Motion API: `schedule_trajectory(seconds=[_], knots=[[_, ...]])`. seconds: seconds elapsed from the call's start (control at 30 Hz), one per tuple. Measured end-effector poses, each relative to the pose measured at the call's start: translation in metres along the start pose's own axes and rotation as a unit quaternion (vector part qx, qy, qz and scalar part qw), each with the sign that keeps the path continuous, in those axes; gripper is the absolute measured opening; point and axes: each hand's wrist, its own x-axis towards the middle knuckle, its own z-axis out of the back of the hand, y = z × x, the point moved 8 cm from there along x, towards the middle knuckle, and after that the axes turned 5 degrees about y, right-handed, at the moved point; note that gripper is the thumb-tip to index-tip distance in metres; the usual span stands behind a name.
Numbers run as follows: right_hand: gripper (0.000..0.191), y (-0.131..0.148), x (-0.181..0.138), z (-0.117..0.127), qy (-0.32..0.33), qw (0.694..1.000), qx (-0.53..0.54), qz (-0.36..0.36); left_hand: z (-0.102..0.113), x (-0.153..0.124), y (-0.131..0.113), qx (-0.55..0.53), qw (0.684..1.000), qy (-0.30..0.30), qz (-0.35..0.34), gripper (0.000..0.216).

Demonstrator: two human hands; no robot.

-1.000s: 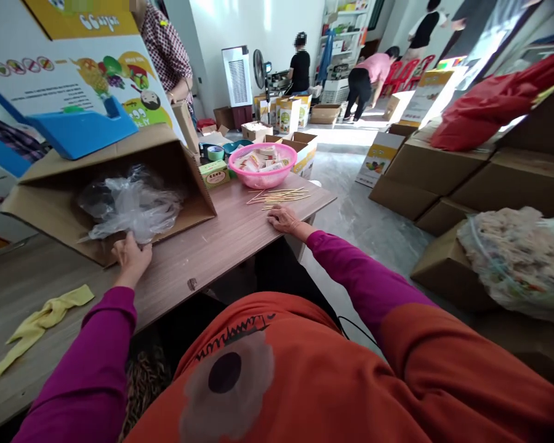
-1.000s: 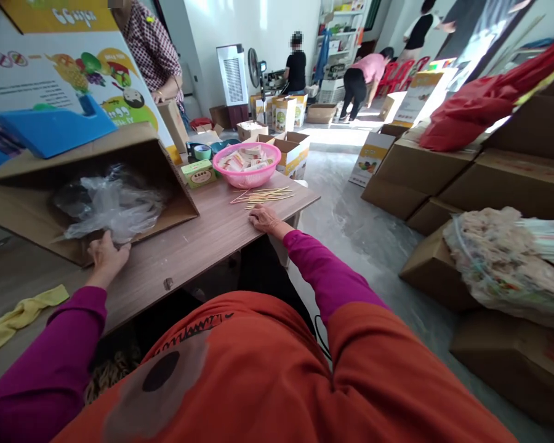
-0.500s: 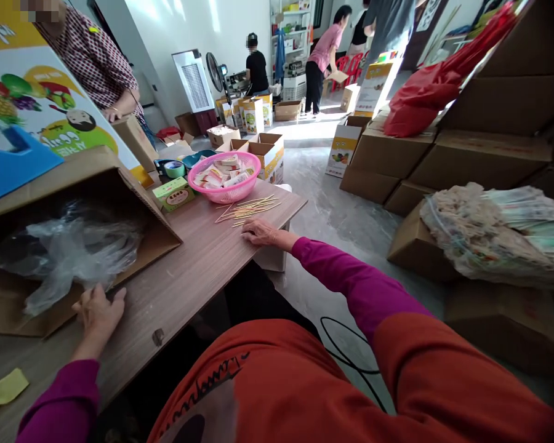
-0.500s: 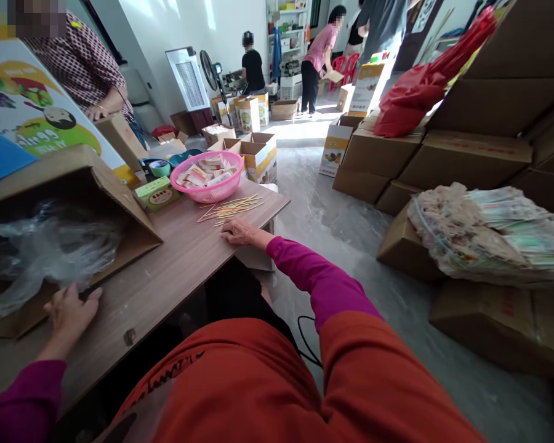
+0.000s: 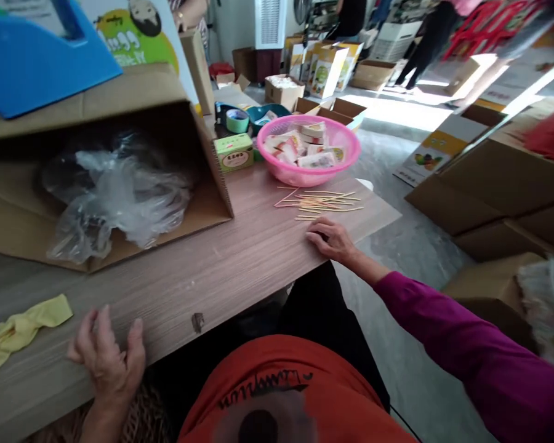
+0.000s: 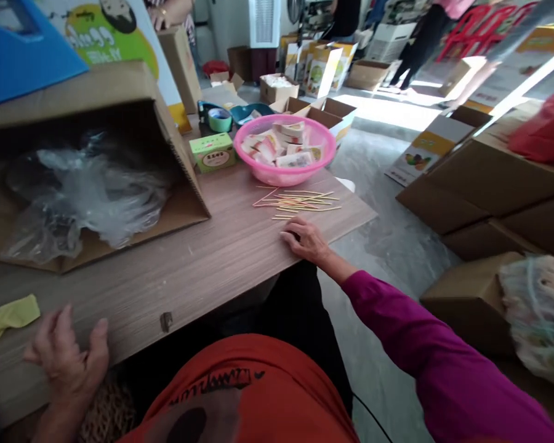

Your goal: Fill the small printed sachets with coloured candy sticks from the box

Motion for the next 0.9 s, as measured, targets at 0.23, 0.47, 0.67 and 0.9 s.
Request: schedule_trajectory(seconds=[0.23,0.47,0.67,0.9], knots=[[0.014,0.006,-0.002,0.006,0.008,0.999,-0.045,0.004,0.0,-0.011,0.002,0.001,1.0,-0.01,0.004,0.062],[0.012,0.005,-0.003,0.008,-0.004,0.997,-0.08,0.002,0.0,-0.016,0.008,0.004,0.999,0.006,0.052,0.06],[0.012,0.006,-0.002,0.007,-0.021,0.996,-0.087,0.015,0.0,-0.015,0.006,-0.031,0.999,-0.031,-0.01,0.047],[0.019,0.005,0.001,0.003,-0.025,0.996,-0.082,-0.008,0.005,-0.014,-0.004,-0.055,0.987,-0.103,-0.11,0.04]])
